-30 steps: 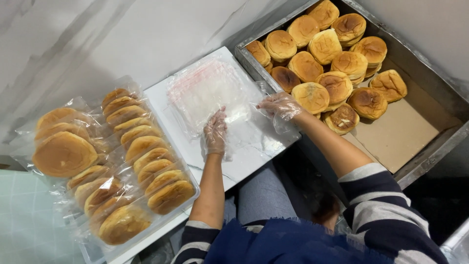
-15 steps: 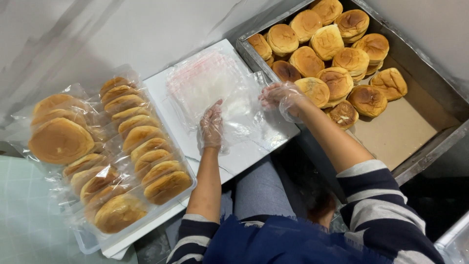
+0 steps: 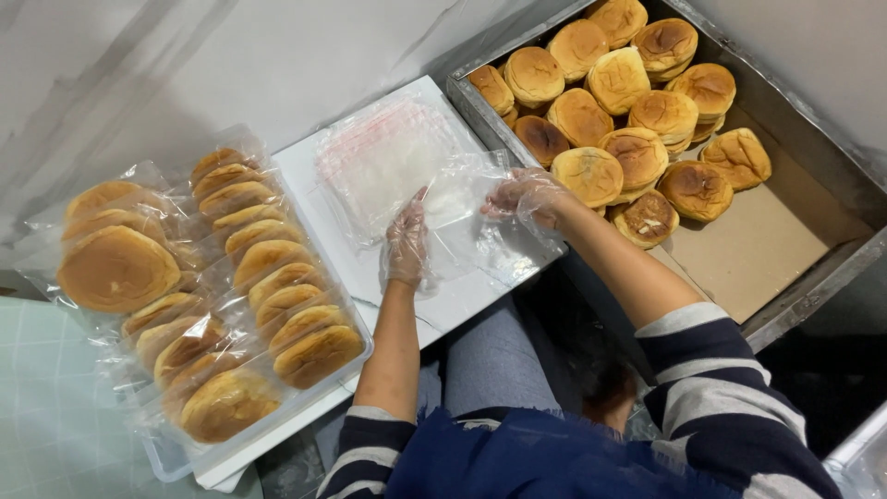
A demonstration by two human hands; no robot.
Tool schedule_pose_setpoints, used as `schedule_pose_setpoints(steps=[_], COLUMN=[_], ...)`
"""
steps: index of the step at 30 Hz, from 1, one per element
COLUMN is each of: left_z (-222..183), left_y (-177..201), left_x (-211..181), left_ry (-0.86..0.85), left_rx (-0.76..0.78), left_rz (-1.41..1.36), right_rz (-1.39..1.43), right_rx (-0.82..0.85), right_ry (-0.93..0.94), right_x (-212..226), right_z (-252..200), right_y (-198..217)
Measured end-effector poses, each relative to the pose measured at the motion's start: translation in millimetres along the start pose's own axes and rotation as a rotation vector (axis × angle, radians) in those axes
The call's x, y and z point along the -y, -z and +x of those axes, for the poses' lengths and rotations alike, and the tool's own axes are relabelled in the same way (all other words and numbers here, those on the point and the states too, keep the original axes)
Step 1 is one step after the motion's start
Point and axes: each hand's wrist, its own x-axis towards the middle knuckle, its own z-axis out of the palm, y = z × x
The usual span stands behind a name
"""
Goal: A person is packing individual buns from a large metal tray into plastic bags.
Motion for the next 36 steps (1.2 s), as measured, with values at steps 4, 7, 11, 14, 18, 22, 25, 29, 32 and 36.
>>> schedule_pose_setpoints(steps=[4,7,11,14,18,22,25,29,32,36], left_z=[-8,-8,-5,3,1,-6,-6,-9,-11,-4], left_y=[-5,-9,-12,-5,-3,-6,-9,-11,-12,-8], left_x=[-14,-17,-31,-10,-10,-22,-22,-23,-24,-9], left_ry=[-0.027,-0.008,0.113,0.271,0.373,0.499,0.480,0.428,0.449,0.425], left_rx=[-0.024,-0.018,0.181,0.465,0.505,0.447,0.458,0.487,0.440,0.451], left_rz=[0.217,0.134,-0.385,-0.980,-1.135,-1.119,-1.131,-1.185,-1.200,-1.165], right_rz=[0.091,0.070,0.063,0.091,0.098,0.026,0.025,0.060,-0.013,-0.047], right_rx=[0.027,0.095,0.297,0.419,0.475,0.405,0.378,0.333,0.454,0.539], right_ry=[-0.050,-0.107,-0.162,-0.182,-0.199,-0.125,-0.153,-0.197,-0.174,-0.154], right_x=[8,16,21,20,11,6,18,18,23,11], right_z=[-13,-23,-26,-23,-14,-18,-34,-34,-38,-29], right_y=[-9,-15,-13,-10,-10,-15,-26,-27,-26,-22])
